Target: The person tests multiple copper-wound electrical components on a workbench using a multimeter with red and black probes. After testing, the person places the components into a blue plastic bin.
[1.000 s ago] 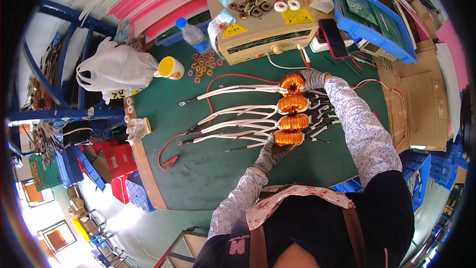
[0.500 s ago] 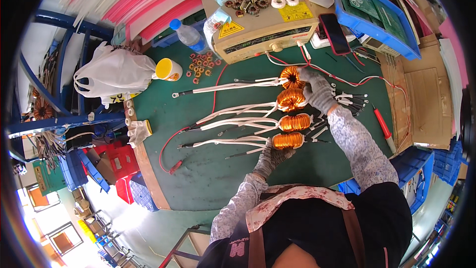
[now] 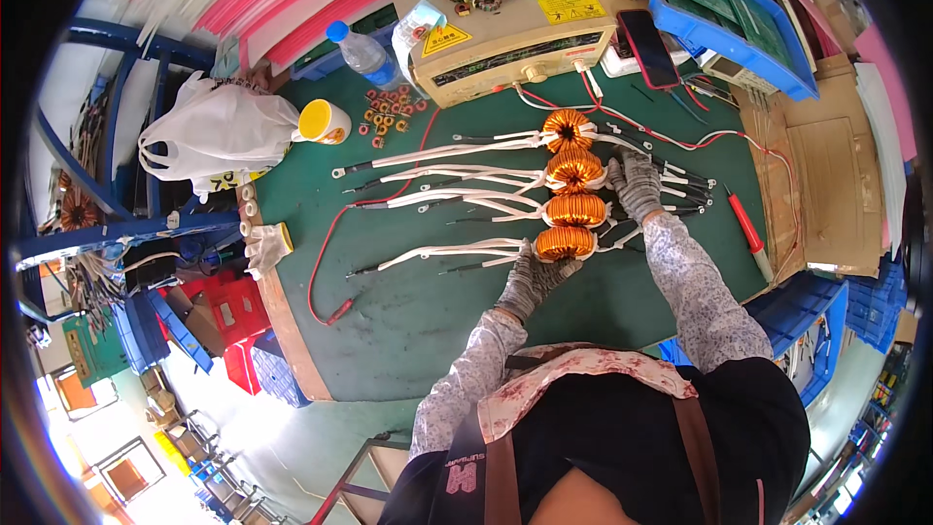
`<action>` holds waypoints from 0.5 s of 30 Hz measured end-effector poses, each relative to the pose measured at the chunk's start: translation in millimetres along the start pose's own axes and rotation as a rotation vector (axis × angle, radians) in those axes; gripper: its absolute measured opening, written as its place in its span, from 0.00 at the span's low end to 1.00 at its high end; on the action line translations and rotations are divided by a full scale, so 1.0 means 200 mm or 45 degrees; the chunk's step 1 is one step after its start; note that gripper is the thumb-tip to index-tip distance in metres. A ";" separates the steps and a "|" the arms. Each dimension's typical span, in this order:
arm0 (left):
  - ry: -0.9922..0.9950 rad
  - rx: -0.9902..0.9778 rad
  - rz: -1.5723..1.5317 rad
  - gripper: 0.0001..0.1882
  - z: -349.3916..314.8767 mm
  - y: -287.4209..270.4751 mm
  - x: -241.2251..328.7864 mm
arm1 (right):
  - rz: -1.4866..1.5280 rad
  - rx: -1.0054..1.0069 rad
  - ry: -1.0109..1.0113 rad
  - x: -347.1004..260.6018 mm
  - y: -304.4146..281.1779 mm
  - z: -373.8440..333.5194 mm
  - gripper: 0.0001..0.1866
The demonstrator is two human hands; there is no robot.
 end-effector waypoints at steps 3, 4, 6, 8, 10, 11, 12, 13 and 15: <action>0.130 -0.104 0.152 0.35 -0.03 0.00 0.00 | 0.155 0.167 -0.248 -0.17 -0.19 -0.15 0.19; 0.172 -0.137 0.202 0.34 -0.02 -0.01 -0.01 | 0.205 0.144 -0.302 -0.22 -0.23 -0.21 0.20; 0.195 -0.140 0.163 0.35 -0.01 -0.04 -0.03 | 0.374 0.178 -0.479 -0.36 -0.36 -0.37 0.17; 0.155 -0.014 0.087 0.35 -0.01 -0.02 -0.04 | 0.328 0.026 -0.530 -0.38 -0.30 -0.52 0.15; 0.179 0.044 0.210 0.33 -0.05 0.02 -0.03 | 0.415 -0.119 -0.586 -0.42 -0.25 -0.71 0.16; 0.234 0.005 0.313 0.32 -0.06 -0.01 -0.01 | 0.458 -0.239 -0.657 -0.46 -0.23 -0.79 0.15; 0.284 -0.026 0.420 0.30 -0.08 -0.01 0.01 | 0.500 -0.362 -0.719 -0.49 -0.20 -0.87 0.15; 0.320 0.256 0.548 0.29 -0.12 -0.09 0.05 | 0.505 -0.423 -0.771 -0.52 -0.17 -0.95 0.15; 0.526 0.153 0.774 0.29 -0.29 -0.14 0.12 | 0.522 -0.576 -0.901 -0.56 -0.06 -1.13 0.14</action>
Point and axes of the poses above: each hand's wrist, its own z-axis towards the middle knuckle, its own y-axis out of the palm, x = y × z, the point moved 7 cm from there along z, towards the middle knuckle, and after that the axes turned 11 degrees about y, right-handed, at the moved point
